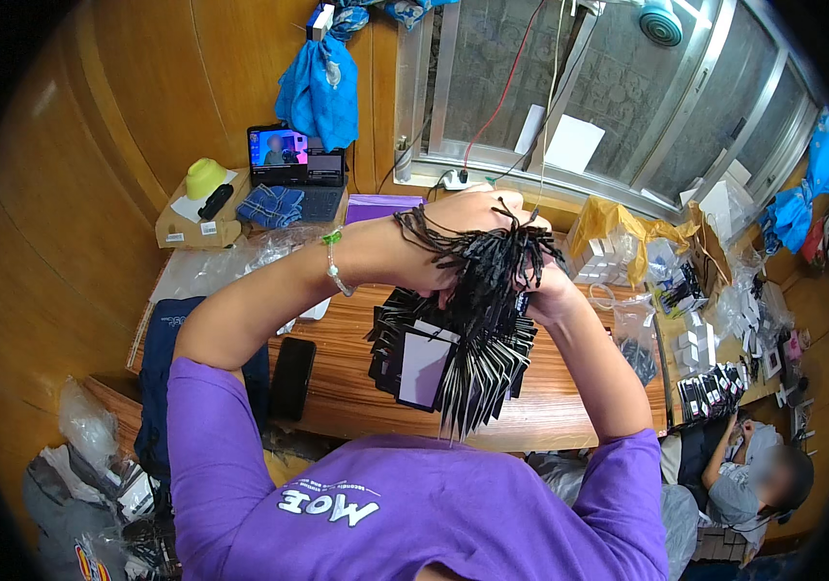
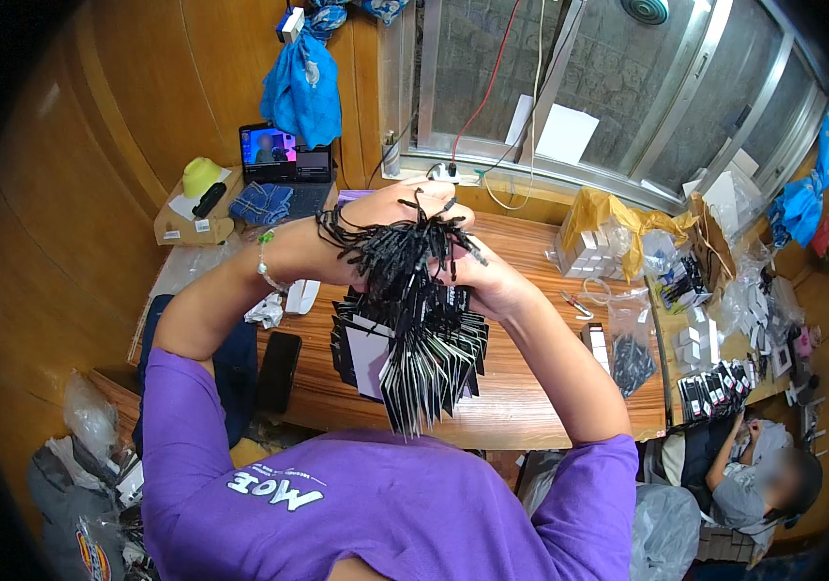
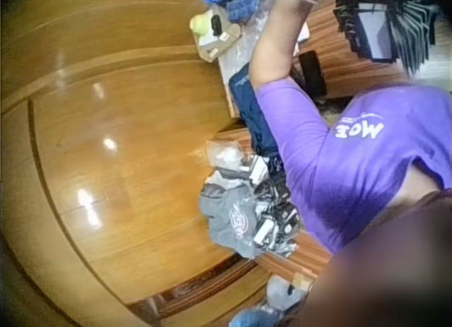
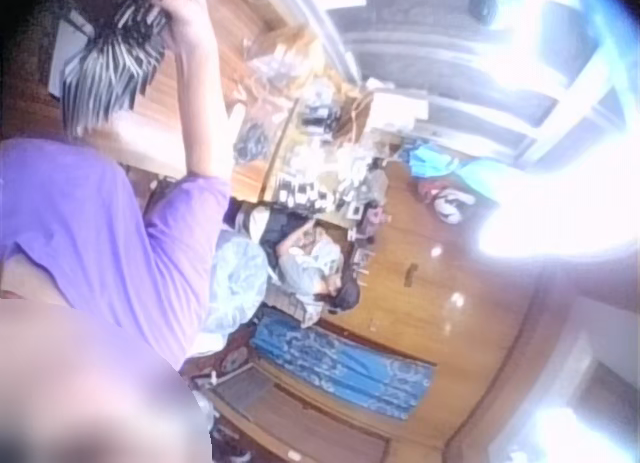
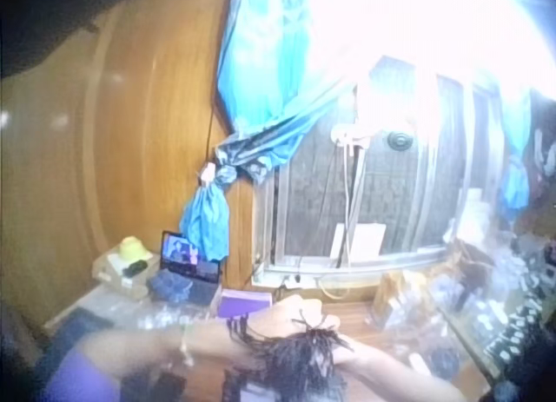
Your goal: The person organizes small electronic components and packaging on a cluttered wooden table. They handle boxes, plastic bags, and bundles of black cables, stacking and arranging them into neat piles.
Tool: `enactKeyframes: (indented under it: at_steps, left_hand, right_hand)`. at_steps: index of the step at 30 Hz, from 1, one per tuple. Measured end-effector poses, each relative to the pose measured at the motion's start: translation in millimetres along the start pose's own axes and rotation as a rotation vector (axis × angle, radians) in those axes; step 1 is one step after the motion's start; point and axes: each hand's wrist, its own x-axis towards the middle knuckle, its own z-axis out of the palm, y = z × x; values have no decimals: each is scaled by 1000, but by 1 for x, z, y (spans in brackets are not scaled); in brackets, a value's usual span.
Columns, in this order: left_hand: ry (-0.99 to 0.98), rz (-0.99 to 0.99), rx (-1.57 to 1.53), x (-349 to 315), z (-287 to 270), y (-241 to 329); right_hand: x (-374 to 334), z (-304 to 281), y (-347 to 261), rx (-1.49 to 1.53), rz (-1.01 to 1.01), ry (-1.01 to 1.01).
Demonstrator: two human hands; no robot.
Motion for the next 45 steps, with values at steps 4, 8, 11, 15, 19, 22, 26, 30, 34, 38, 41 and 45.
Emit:
enactKeyframes:
  at_steps: [4,8,11,15,19,22,26,30,34,38,41,45]
  left_hand:
    - [-186,-491,-440,-6,7,2]
    - [-254,-483,-585,-27,38,-20]
    - [-192,-357,-477,-40,51,-22]
    - [-79,-342,-552,-98,105,-34]
    - [-168,-603,-664,-117,137,-31]
    - [-320,-848,-738,-124,157,-36]
    - [-446,-1030,-880,-121,167,-40]
    - [-527,-886,-884,-126,172,-54]
    - [-498,-872,-884,-114,160,-49]
    - [-490,-915,-919,-111,155,-45]
    - [-448,-823,-841,-110,156,-49]
    - [-272,-694,-994,-124,172,-64]
  right_hand:
    - [-4,5,10,78,57,110]
    - [-6,-12,34,106,138,48]
    - [-9,-13,56,178,198,127]
    - [-19,-34,105,272,265,249]
    - [-27,-32,129,334,261,262]
    - [-30,-36,146,351,273,299]
    - [-29,-39,156,357,265,238]
    - [-25,-41,154,381,248,203]
    - [-26,-46,149,377,302,254]
    - [-25,-45,149,346,318,323]
    - [-23,-45,151,295,304,338]
    - [-22,-43,153,242,334,332]
